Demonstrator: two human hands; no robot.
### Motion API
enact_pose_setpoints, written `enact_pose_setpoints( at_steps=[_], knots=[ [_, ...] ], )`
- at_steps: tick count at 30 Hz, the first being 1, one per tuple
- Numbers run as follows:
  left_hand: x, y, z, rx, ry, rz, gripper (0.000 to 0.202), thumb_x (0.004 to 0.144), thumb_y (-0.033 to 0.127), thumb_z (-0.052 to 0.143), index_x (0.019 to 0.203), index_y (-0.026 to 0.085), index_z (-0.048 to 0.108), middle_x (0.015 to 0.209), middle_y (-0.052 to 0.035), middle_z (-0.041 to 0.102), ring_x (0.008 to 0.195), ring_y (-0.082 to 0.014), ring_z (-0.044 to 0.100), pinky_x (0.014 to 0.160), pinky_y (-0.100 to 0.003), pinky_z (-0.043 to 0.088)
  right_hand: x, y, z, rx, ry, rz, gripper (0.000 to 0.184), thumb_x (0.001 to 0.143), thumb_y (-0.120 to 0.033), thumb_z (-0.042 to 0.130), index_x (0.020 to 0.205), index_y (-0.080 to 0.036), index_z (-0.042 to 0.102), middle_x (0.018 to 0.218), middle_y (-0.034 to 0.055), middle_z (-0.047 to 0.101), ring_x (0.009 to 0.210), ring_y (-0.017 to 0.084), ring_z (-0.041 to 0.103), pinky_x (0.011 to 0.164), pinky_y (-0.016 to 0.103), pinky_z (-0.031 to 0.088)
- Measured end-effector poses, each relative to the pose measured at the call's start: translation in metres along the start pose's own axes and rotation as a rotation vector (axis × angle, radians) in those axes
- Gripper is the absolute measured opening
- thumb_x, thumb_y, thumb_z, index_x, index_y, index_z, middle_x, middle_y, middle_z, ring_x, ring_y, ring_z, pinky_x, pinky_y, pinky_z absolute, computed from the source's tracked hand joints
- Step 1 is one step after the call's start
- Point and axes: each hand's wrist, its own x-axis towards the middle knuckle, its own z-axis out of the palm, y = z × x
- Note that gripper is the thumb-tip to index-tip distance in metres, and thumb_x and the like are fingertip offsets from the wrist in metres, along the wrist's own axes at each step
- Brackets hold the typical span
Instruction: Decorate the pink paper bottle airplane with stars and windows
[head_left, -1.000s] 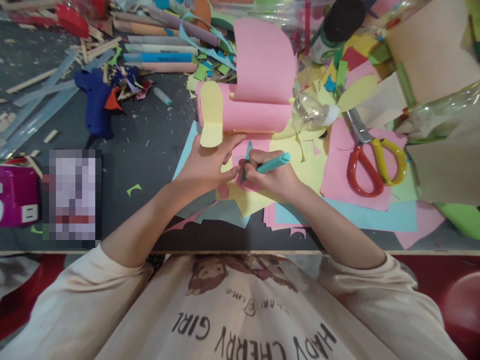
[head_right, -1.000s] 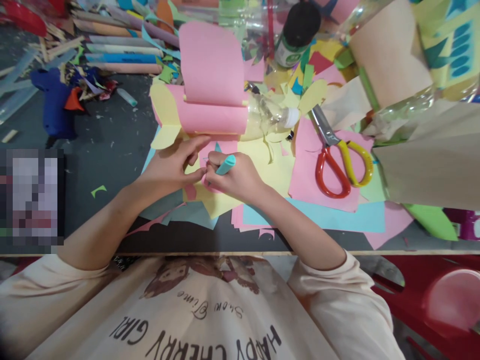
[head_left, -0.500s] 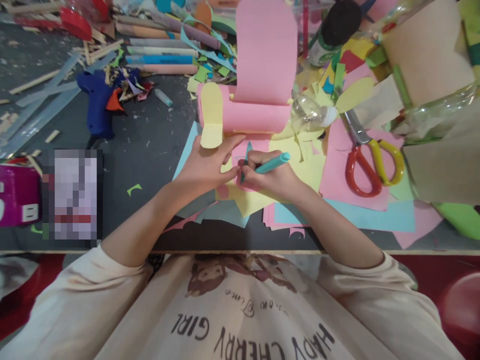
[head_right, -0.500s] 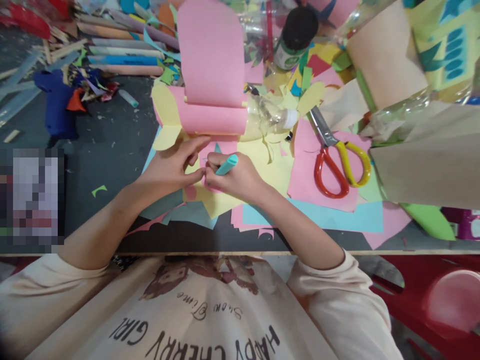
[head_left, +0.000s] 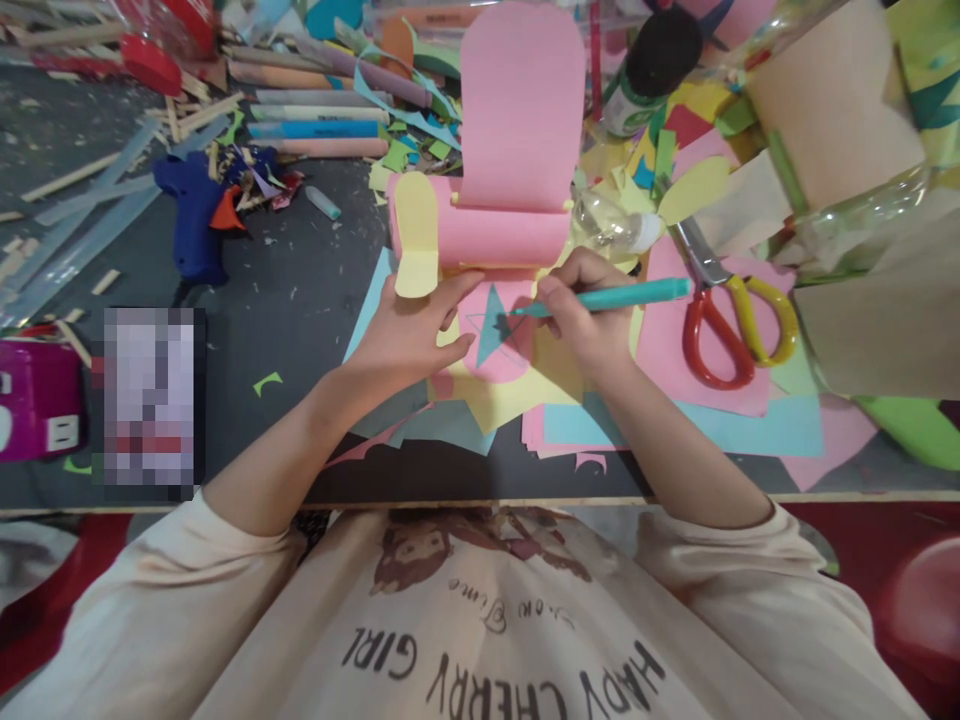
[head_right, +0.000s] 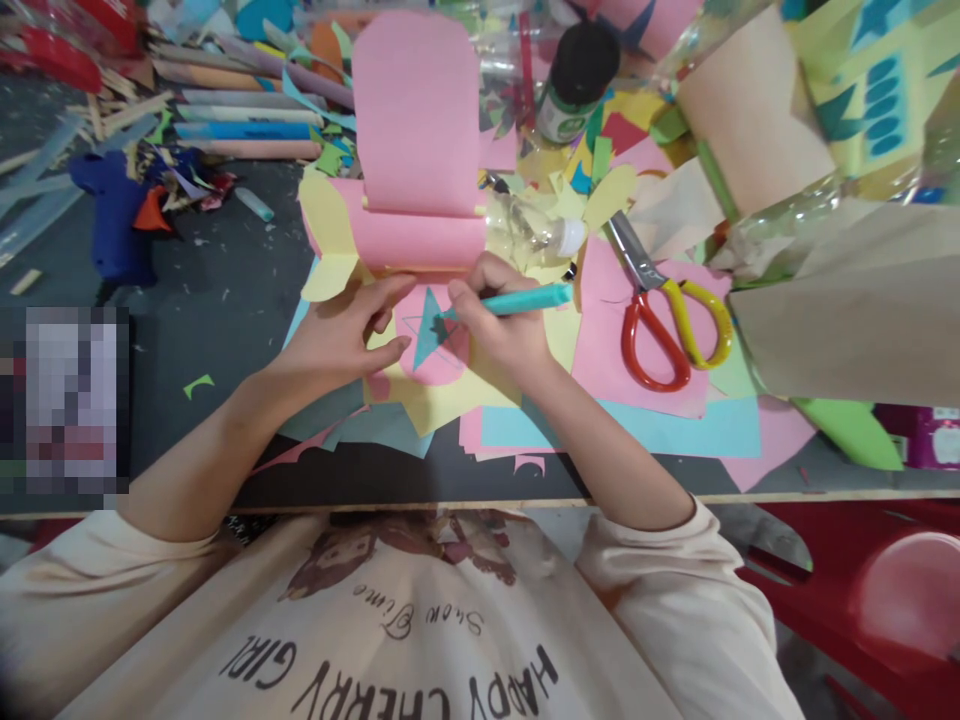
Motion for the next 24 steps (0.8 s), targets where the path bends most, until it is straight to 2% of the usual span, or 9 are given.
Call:
enact_pose_setpoints(
  at_steps=[4,9,15,20,24],
  knots=[
    [-0.001,0.002,-0.001,-0.006,-0.015,-0.011,0.058,0.091,0.032,0.059,0.148,0.025,0.050,0.092,-0.0020,0.062,0.081,-0.0201,0.059,0.091,-0.033,0.048,0.002,0.001,-0.012,0.091,-0.100,0.071,0.033,0.092,-0.042,0.065,0.069,-0.024,0.049,0.058,-0.0040,0.052,0.050,0.010,0.047,0.051,0.027,0.040],
    [0.000,0.002,-0.002,-0.018,-0.031,-0.016,0.060,0.091,0.031,0.057,0.150,0.023,0.047,0.092,-0.0015,0.060,0.082,-0.0194,0.058,0.096,-0.034,0.046,-0.012,0.006,-0.009,0.171,-0.317,0.148,0.018,0.081,-0.034,0.075,0.080,-0.022,0.062,0.070,-0.0003,0.067,0.060,0.013,0.060,0.056,0.028,0.048],
    [0.001,0.000,-0.001,0.008,-0.028,0.021,0.061,0.090,0.032,0.058,0.149,0.024,0.048,0.085,0.0008,0.056,0.083,-0.0199,0.058,0.108,-0.042,0.038,-0.015,0.003,-0.006,0.013,-0.350,0.194,0.013,0.079,-0.028,0.072,0.074,-0.020,0.063,0.066,-0.0013,0.064,0.060,0.012,0.054,0.055,0.026,0.040],
    [-0.002,0.000,0.000,-0.037,-0.023,-0.002,0.059,0.093,0.033,0.055,0.151,0.027,0.046,0.090,0.0004,0.057,0.078,-0.0169,0.055,0.098,-0.035,0.044,-0.013,-0.001,-0.008,-0.043,-0.394,0.162,0.013,0.077,-0.024,0.065,0.066,-0.020,0.059,0.065,-0.0026,0.060,0.058,0.010,0.048,0.055,0.025,0.036],
    [-0.003,0.000,0.000,-0.042,-0.022,-0.009,0.059,0.093,0.035,0.056,0.151,0.028,0.046,0.091,0.0007,0.058,0.074,-0.0151,0.053,0.094,-0.032,0.045,-0.013,-0.003,-0.009,-0.080,-0.414,0.133,0.010,0.080,-0.025,0.062,0.071,-0.019,0.061,0.069,-0.0017,0.062,0.061,0.011,0.051,0.059,0.027,0.037]
  ],
)
